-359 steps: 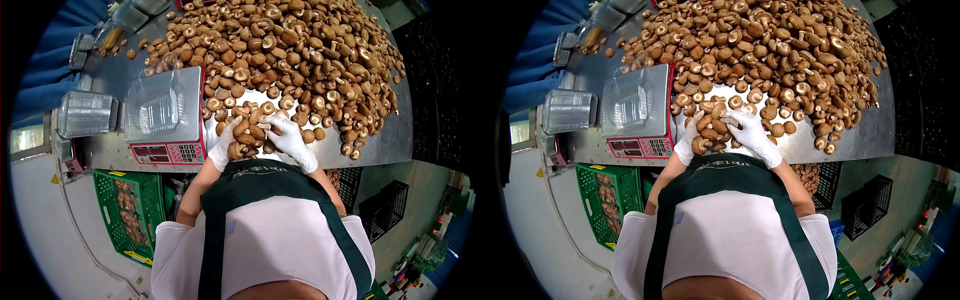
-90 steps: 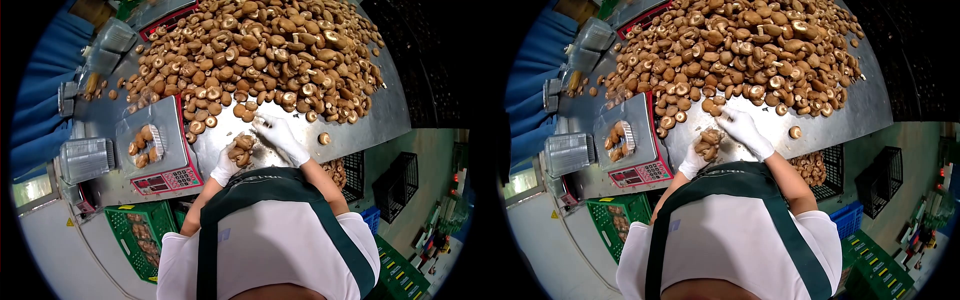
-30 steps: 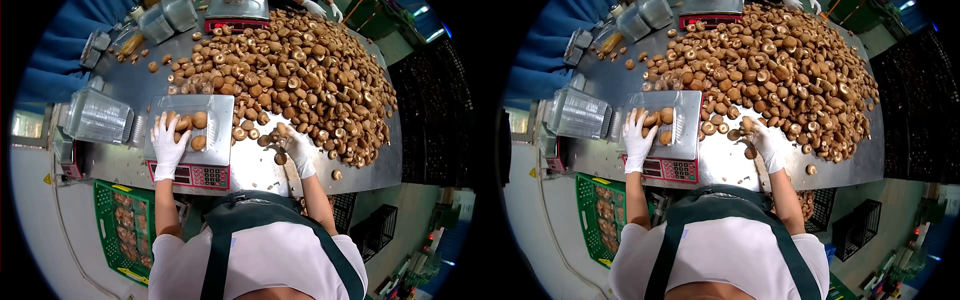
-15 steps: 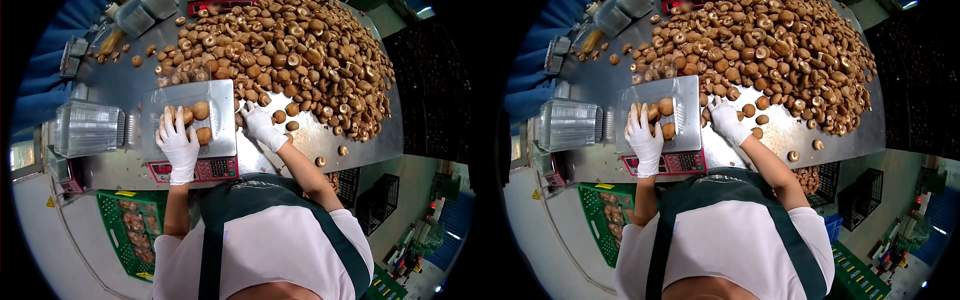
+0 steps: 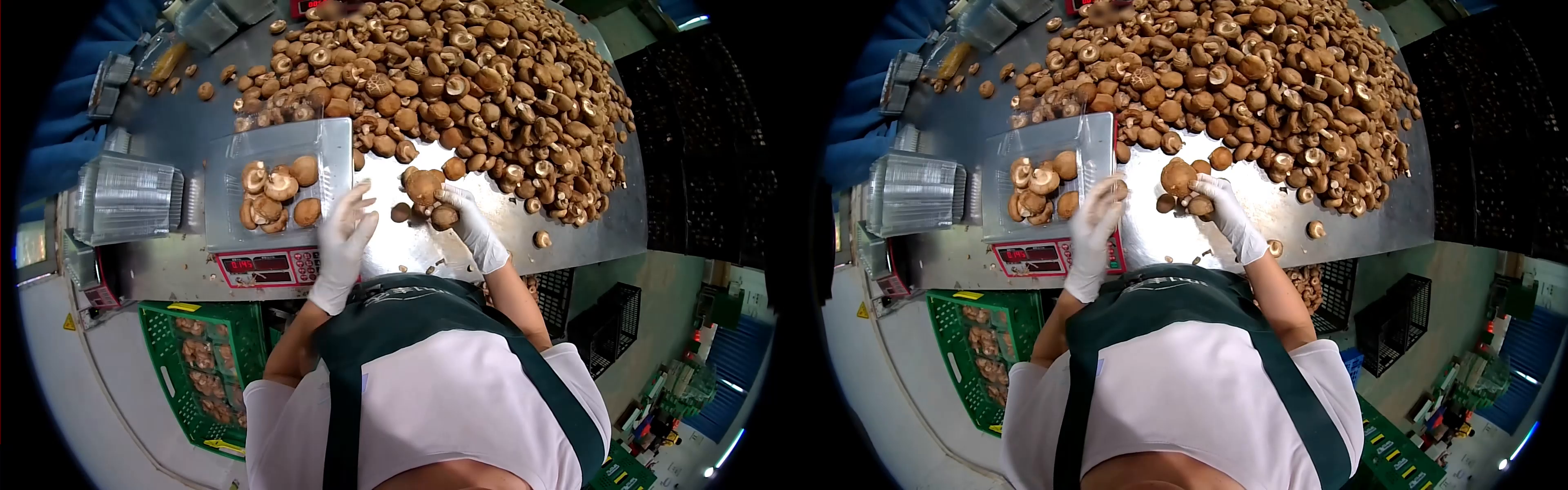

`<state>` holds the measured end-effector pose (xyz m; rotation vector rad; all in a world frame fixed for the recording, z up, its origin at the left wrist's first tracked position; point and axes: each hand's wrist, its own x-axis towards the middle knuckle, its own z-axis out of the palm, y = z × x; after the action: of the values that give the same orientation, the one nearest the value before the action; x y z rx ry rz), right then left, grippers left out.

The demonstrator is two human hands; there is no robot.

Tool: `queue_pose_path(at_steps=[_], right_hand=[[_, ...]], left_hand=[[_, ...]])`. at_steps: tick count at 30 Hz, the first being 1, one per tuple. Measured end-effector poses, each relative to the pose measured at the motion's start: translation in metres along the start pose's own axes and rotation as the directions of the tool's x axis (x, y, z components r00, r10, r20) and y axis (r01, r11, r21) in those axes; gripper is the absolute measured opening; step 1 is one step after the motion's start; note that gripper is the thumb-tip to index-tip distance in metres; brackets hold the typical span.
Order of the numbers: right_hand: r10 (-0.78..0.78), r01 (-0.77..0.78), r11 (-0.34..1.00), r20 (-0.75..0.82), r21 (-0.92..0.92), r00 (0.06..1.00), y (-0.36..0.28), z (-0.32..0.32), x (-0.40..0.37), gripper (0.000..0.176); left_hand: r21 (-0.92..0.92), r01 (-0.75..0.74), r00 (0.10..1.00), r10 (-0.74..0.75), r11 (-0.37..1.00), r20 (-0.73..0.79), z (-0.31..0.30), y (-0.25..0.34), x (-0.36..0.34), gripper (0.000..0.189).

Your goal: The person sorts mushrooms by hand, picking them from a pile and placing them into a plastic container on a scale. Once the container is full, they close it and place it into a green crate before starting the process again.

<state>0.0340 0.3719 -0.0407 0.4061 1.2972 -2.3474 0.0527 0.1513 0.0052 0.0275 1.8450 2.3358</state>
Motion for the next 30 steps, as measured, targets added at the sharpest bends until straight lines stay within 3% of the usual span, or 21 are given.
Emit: queue_pose_path(at_steps=[1, 3, 4, 5, 7, 8, 9, 11, 13, 15, 17, 18, 19, 21, 23, 25, 27, 28, 29, 30], right_hand=[[0.001, -0.001, 1.000, 0.001, -0.002, 1.000, -0.003, 0.007, -0.007, 0.023], [-0.232, 0.189, 0.915, -0.082, -0.357, 0.969, -0.005, 0.018, -0.019, 0.026], [-0.249, 0.187, 0.779, -0.023, -0.599, 0.968, -0.001, 0.014, -0.022, 0.031], [-0.426, 0.388, 0.421, 0.199, -0.820, 0.882, 0.005, 0.011, -0.019, 0.035], [-0.376, 0.477, -0.048, 0.458, -0.878, 0.805, -0.002, 0.017, -0.022, 0.034], [-0.445, 0.492, 0.005, 0.439, -0.870, 0.781, -0.007, 0.020, -0.020, 0.032], [-0.474, 0.450, 0.193, 0.319, -0.872, 0.821, -0.014, 0.020, -0.015, 0.028], [-0.531, 0.351, 0.238, 0.181, -0.906, 0.828, -0.023, 0.016, 0.011, 0.023], [-0.480, 0.254, 0.039, 0.205, -0.966, 0.853, -0.027, 0.011, 0.052, 0.027], [-0.343, 0.263, -0.162, 0.305, -0.951, 0.889, -0.025, 0.019, 0.084, 0.037], [-0.274, 0.214, -0.477, 0.375, -0.853, 0.885, -0.005, 0.021, 0.115, 0.047], [-0.282, 0.212, -0.420, 0.349, -0.882, 0.894, 0.003, 0.025, 0.119, 0.050], [-0.345, 0.237, -0.471, 0.425, -0.850, 0.837, 0.010, 0.024, 0.116, 0.052], [-0.319, 0.374, -0.386, 0.503, -0.843, 0.803, 0.012, 0.016, 0.100, 0.045], [-0.124, 0.456, -0.368, 0.529, -0.810, 0.840, 0.020, -0.005, 0.082, 0.030], [-0.227, 0.576, -0.174, 0.601, -0.799, 0.766, 0.025, -0.026, 0.067, 0.028], [-0.252, 0.530, 0.019, 0.508, -0.848, 0.823, 0.010, -0.028, 0.058, 0.022], [-0.269, 0.458, -0.004, 0.442, -0.889, 0.856, -0.004, -0.025, 0.053, 0.019], [-0.254, 0.390, 0.104, 0.354, -0.915, 0.900, -0.013, -0.022, 0.057, 0.019], [-0.278, 0.299, 0.010, 0.284, -0.954, 0.917, -0.026, -0.013, 0.061, 0.022]], left_hand=[[-0.090, 0.230, 0.972, -0.224, 0.969, 0.072, 0.014, -0.003, 0.002, 0.053], [-0.353, 0.469, 0.880, -0.461, 0.810, 0.112, 0.030, -0.039, 0.002, 0.058], [-0.529, 0.559, 0.806, -0.568, 0.638, 0.167, 0.036, -0.049, 0.005, 0.058], [-0.672, 0.608, 0.721, -0.648, 0.423, 0.244, 0.039, -0.058, 0.008, 0.059], [-0.789, 0.612, 0.723, -0.440, 0.053, 0.532, 0.033, -0.085, 0.012, 0.061], [-0.775, 0.619, 0.698, -0.538, 0.123, 0.472, 0.038, -0.075, 0.013, 0.061], [-0.751, 0.637, 0.697, -0.547, 0.176, 0.463, 0.029, -0.101, 0.013, 0.054], [-0.803, 0.586, 0.720, -0.527, 0.112, 0.452, 0.027, -0.112, 0.014, 0.039], [-0.783, 0.599, 0.684, -0.616, 0.169, 0.390, 0.029, -0.124, 0.013, 0.032], [-0.752, 0.619, 0.644, -0.694, 0.226, 0.322, 0.030, -0.124, 0.013, 0.025], [-0.717, 0.642, 0.639, -0.706, 0.272, 0.304, 0.032, -0.115, 0.012, 0.024], [-0.709, 0.634, 0.655, -0.701, 0.308, 0.282, 0.032, -0.112, 0.012, 0.026], [-0.723, 0.625, 0.662, -0.690, 0.295, 0.291, 0.029, -0.117, 0.011, 0.027], [-0.727, 0.614, 0.691, -0.655, 0.307, 0.307, 0.024, -0.121, 0.008, 0.026], [-0.709, 0.606, 0.706, -0.654, 0.360, 0.271, 0.020, -0.125, 0.006, 0.026], [-0.692, 0.589, 0.725, -0.650, 0.417, 0.225, 0.014, -0.129, 0.007, 0.027], [-0.687, 0.588, 0.740, -0.627, 0.427, 0.244, 0.008, -0.134, 0.003, 0.028], [-0.664, 0.594, 0.732, -0.647, 0.453, 0.213, 0.009, -0.134, 0.002, 0.030], [-0.663, 0.593, 0.733, -0.648, 0.457, 0.209, 0.012, -0.130, 0.002, 0.030], [-0.635, 0.611, 0.709, -0.684, 0.473, 0.173, 0.016, -0.122, 0.003, 0.031]])
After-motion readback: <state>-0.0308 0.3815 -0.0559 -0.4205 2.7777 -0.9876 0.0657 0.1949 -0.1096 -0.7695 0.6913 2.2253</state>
